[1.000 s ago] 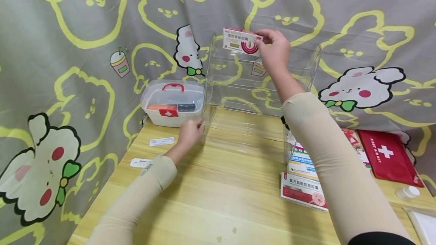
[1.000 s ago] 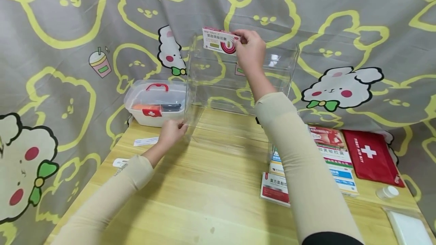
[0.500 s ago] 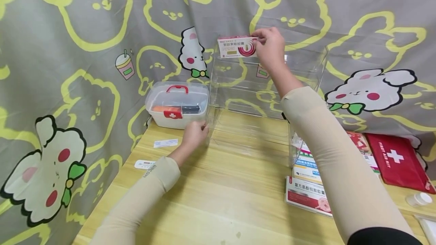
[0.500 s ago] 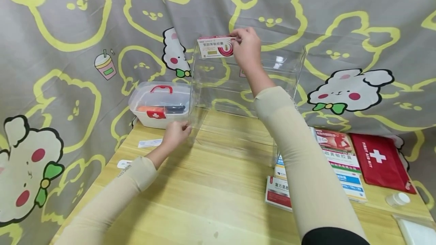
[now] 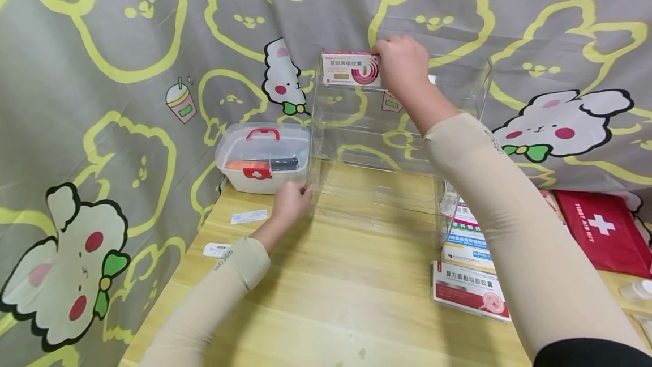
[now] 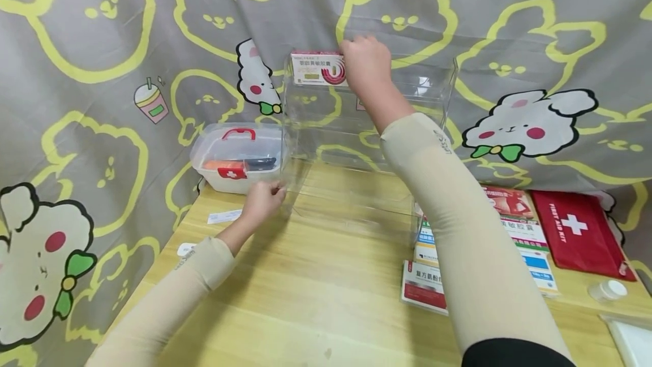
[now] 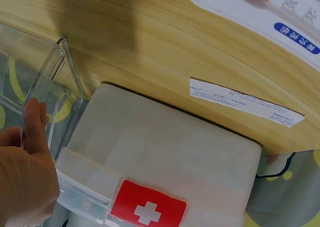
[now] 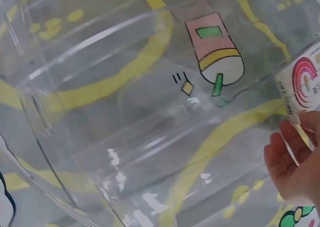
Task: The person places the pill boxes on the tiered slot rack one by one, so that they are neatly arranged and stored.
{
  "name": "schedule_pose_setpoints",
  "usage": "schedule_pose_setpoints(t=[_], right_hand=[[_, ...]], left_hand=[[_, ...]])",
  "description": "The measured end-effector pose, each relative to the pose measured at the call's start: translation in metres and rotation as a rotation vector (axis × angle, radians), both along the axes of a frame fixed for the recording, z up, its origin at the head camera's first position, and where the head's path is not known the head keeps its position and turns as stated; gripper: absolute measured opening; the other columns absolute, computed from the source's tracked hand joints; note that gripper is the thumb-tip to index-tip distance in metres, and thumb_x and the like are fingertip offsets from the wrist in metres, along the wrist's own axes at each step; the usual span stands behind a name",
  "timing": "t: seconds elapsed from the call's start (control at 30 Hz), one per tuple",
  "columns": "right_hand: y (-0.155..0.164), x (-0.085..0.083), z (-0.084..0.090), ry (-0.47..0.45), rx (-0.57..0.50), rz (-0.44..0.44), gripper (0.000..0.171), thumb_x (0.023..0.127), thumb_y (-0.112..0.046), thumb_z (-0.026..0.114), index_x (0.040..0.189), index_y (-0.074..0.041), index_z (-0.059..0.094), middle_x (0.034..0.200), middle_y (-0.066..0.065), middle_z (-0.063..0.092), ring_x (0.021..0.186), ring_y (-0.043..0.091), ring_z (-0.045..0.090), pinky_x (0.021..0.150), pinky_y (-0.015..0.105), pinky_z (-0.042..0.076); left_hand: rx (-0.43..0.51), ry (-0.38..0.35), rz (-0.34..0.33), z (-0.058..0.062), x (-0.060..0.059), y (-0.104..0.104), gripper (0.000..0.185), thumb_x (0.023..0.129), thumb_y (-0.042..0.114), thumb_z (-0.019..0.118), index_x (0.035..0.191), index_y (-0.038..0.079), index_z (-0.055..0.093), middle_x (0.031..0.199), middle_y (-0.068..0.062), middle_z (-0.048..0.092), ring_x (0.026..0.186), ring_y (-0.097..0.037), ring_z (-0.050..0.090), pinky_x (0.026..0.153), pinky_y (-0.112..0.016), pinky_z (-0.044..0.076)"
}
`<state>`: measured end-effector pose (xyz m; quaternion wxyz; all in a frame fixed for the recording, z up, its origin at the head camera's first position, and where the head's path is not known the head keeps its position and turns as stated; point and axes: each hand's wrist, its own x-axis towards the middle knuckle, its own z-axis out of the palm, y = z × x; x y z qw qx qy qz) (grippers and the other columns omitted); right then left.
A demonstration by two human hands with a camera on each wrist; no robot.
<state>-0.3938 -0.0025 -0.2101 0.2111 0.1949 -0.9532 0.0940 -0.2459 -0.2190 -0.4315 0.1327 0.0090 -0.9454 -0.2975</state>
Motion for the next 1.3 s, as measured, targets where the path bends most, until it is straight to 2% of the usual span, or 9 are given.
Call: schedule_pose_setpoints(t=[0.13, 0.33, 0.47, 0.7, 0.8, 0.9, 0.97, 1.1, 1.3], right_hand=[[-0.002, 0.001, 0.008, 0.026, 0.08, -0.008, 0.036, 0.09, -0.001, 0.042, 0.11, -0.014, 0.069, 0.11, 0.011, 0.063, 0.1, 0.034, 0.052, 0.09, 0.049, 0.039], [-0.006, -0.002, 0.014, 0.057, 0.298, 0.003, 0.033, 0.086, 0.005, 0.041, 0.102, -0.006, 0.067, 0.103, 0.018, 0.063, 0.094, 0.035, 0.047, 0.084, 0.047, 0.037], [-0.01, -0.005, 0.014, 0.088, 0.342, 0.01, 0.031, 0.083, 0.006, 0.039, 0.098, -0.001, 0.066, 0.1, 0.02, 0.063, 0.092, 0.035, 0.048, 0.082, 0.045, 0.037], [-0.016, -0.002, 0.017, -0.086, 0.444, -0.012, 0.033, 0.09, -0.005, 0.037, 0.111, -0.002, 0.062, 0.114, 0.019, 0.06, 0.105, 0.037, 0.047, 0.093, 0.05, 0.034], [-0.015, 0.001, 0.015, -0.167, 0.451, -0.01, 0.042, 0.093, -0.016, 0.036, 0.129, -0.001, 0.051, 0.13, 0.021, 0.051, 0.119, 0.039, 0.041, 0.1, 0.053, 0.029], [-0.007, 0.009, 0.01, -0.214, 0.426, -0.003, 0.058, 0.095, -0.027, 0.036, 0.145, 0.001, 0.026, 0.147, 0.023, 0.031, 0.135, 0.041, 0.025, 0.107, 0.054, 0.021], [0.001, 0.016, 0.007, -0.223, 0.401, 0.008, 0.067, 0.095, -0.032, 0.038, 0.148, 0.001, 0.014, 0.152, 0.023, 0.018, 0.14, 0.04, 0.014, 0.11, 0.055, 0.015], [0.022, 0.04, 0.005, -0.207, 0.361, 0.061, 0.062, 0.095, -0.035, 0.04, 0.147, -0.004, 0.025, 0.151, 0.02, 0.024, 0.14, 0.039, 0.013, 0.111, 0.055, 0.012], [0.069, 0.09, 0.001, -0.181, 0.215, 0.164, 0.046, 0.096, -0.039, 0.044, 0.133, -0.012, 0.053, 0.136, 0.015, 0.05, 0.131, 0.038, 0.035, 0.105, 0.056, 0.026]], left_hand=[[-0.014, 0.03, -0.009, 0.002, 0.0, 0.0, 0.02, 0.085, 0.009, 0.061, 0.065, 0.006, 0.062, 0.066, -0.009, 0.065, 0.063, -0.023, 0.055, 0.062, -0.037, 0.048], [-0.017, 0.034, 0.001, 0.001, -0.001, 0.001, 0.019, 0.084, 0.009, 0.062, 0.065, 0.006, 0.063, 0.067, -0.009, 0.066, 0.064, -0.024, 0.057, 0.063, -0.038, 0.049], [-0.014, 0.026, 0.012, 0.0, -0.003, -0.001, 0.018, 0.084, 0.009, 0.062, 0.066, 0.006, 0.063, 0.069, -0.01, 0.067, 0.064, -0.024, 0.057, 0.063, -0.037, 0.049], [0.012, 0.011, 0.022, -0.001, -0.006, -0.006, 0.023, 0.085, 0.007, 0.06, 0.062, 0.006, 0.058, 0.064, -0.01, 0.062, 0.061, -0.023, 0.053, 0.059, -0.034, 0.046], [0.009, 0.02, 0.031, 0.0, -0.008, -0.008, 0.023, 0.084, 0.007, 0.06, 0.062, 0.006, 0.058, 0.063, -0.009, 0.061, 0.06, -0.022, 0.051, 0.057, -0.034, 0.044], [-0.003, 0.026, 0.028, 0.0, -0.009, -0.006, 0.022, 0.084, 0.008, 0.06, 0.062, 0.007, 0.058, 0.062, -0.008, 0.06, 0.06, -0.022, 0.051, 0.056, -0.034, 0.043], [-0.004, 0.02, 0.023, -0.002, -0.009, -0.005, 0.023, 0.084, 0.008, 0.06, 0.061, 0.007, 0.057, 0.061, -0.008, 0.059, 0.059, -0.022, 0.05, 0.056, -0.033, 0.042], [0.005, 0.0, 0.014, -0.004, -0.01, -0.005, 0.026, 0.084, 0.009, 0.06, 0.059, 0.007, 0.055, 0.06, -0.007, 0.059, 0.059, -0.021, 0.05, 0.055, -0.032, 0.042], [0.014, 0.03, 0.013, -0.002, -0.008, -0.009, 0.025, 0.084, 0.007, 0.059, 0.059, 0.007, 0.056, 0.059, -0.007, 0.057, 0.058, -0.022, 0.049, 0.054, -0.032, 0.041]])
